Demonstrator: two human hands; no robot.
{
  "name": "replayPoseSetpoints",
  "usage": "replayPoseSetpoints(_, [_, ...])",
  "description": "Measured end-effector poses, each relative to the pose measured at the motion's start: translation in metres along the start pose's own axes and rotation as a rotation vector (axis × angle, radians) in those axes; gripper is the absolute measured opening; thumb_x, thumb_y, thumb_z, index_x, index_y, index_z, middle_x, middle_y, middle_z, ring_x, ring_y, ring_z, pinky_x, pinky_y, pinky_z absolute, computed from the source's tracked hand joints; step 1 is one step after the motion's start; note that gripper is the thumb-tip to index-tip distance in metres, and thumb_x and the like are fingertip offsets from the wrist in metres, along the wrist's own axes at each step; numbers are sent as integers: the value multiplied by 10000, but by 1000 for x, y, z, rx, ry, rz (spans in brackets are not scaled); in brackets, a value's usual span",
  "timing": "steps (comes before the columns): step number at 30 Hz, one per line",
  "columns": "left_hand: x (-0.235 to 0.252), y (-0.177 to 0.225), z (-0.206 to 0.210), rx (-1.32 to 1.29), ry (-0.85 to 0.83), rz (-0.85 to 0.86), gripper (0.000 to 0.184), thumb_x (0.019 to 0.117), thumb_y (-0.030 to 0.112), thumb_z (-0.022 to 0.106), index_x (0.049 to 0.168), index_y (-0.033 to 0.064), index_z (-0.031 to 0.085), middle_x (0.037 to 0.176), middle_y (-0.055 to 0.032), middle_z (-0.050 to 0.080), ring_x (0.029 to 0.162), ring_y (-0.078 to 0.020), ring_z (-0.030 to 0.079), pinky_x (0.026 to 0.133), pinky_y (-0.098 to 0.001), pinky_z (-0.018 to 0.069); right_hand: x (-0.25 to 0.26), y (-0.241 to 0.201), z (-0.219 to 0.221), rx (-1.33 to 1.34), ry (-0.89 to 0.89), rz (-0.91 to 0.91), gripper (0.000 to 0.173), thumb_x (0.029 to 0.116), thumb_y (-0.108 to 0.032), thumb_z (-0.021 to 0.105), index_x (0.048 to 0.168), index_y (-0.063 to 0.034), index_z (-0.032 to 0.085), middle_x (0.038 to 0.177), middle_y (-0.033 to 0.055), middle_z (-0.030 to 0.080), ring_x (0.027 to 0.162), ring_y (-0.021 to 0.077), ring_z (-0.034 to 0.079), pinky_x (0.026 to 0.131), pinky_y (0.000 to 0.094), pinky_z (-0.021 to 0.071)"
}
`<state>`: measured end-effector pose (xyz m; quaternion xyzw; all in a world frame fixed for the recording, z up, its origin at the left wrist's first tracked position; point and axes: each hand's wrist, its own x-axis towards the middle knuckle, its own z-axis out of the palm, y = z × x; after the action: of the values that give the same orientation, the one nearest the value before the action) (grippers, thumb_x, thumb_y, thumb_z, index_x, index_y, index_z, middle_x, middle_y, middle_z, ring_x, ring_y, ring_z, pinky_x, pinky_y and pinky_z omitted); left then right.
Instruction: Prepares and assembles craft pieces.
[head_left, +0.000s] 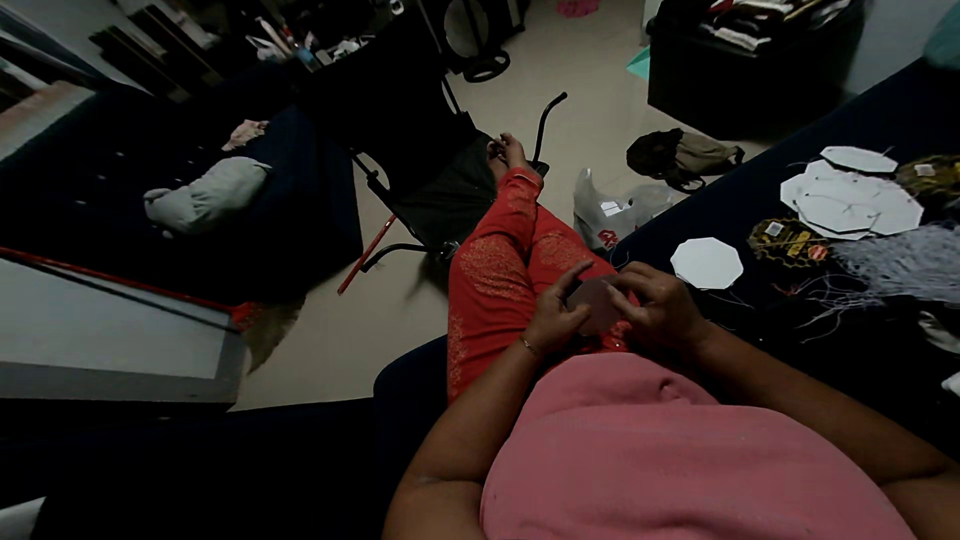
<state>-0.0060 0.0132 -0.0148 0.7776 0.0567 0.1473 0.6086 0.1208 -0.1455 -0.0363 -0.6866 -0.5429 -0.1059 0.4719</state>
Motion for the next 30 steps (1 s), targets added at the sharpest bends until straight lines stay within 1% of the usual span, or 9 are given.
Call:
replayPoseSetpoints(7, [-2, -3, 1, 114, -1, 59, 734, 864, 5, 573, 1544, -85, 313, 1155, -211, 670, 999, -140, 673, 942, -304, 546, 0, -2, 1, -28, 4, -1, 259, 988, -225, 587, 955, -48, 774, 836, 90, 694, 699, 171, 650, 634, 328, 559])
replayPoseSetpoints(9, [-2, -1, 1, 181, -20, 95, 653, 872, -6, 567, 1494, -110, 400, 1184, -230, 675, 1042, -167, 678, 971, -316, 536, 0, -2, 1, -38, 8, -5, 260, 987, -226, 584, 953, -50, 773, 835, 91, 694, 702, 178, 654, 636, 335, 561])
replayPoseSetpoints(11, [-3, 2, 1, 244, -30, 158, 476, 870, -28, 563, 1336, -125, 586, 1195, -242, 683, 1097, -207, 674, 1007, -338, 522, 0, -2, 0, -46, 10, -8, 259, 982, -224, 587, 950, -48, 774, 836, 96, 696, 707, 188, 660, 637, 346, 565])
replayPoseSetpoints(14, [-2, 3, 2, 288, -6, 245, 285, 856, -9, 571, 1082, -98, 719, 973, -165, 690, 916, -142, 651, 875, -280, 535, -1, -2, -3, -8, -1, -2, 262, 988, -229, 592, 945, -37, 765, 856, 107, 704, 737, 193, 674, 665, 356, 573])
replayPoseSetpoints(19, [-3, -1, 3, 470, 88, 372, 244, 907, -16, 639, 1116, -4, 765, 983, -163, 692, 913, -191, 668, 872, -318, 559, 0, -3, -19, 241, 30, 304, 277, 992, -282, 651, 928, -22, 724, 793, 28, 680, 682, 43, 626, 653, 228, 550])
replayPoseSetpoints(22, [-1, -5, 3, 582, 135, 561, 231, 894, -49, 648, 1078, 8, 775, 1005, -187, 702, 948, -233, 685, 903, -336, 569, 11, -6, -33, 490, -124, 642, 280, 972, -248, 691, 1108, -15, 616, 885, 44, 677, 736, 94, 670, 694, 285, 591])
replayPoseSetpoints(25, [-1, -7, 2, 687, 122, 638, 221, 901, -33, 667, 1086, 17, 777, 1041, -199, 710, 983, -274, 693, 928, -371, 569, 18, -5, -37, 577, -324, 773, 681, 839, -258, 810, 1403, -18, 514, 1147, 112, 680, 954, 163, 685, 844, 348, 589])
replayPoseSetpoints(27, [-1, -7, 3, 731, 115, 664, 209, 900, -12, 687, 1082, 28, 783, 1068, -195, 719, 1013, -289, 697, 951, -388, 564, 18, -6, -32, 583, -350, 782, 765, 783, -241, 853, 1434, -39, 506, 1173, 103, 686, 1001, 155, 688, 879, 341, 587])
replayPoseSetpoints(30, [-1, -7, 3, 775, 101, 654, 232, 885, 18, 715, 1107, 43, 781, 1126, -179, 721, 1105, -321, 676, 1032, -444, 516, 15, -2, -26, 637, -241, 780, 544, 832, -97, 810, 1324, -13, 593, 1078, 100, 711, 925, 145, 705, 829, 326, 603])
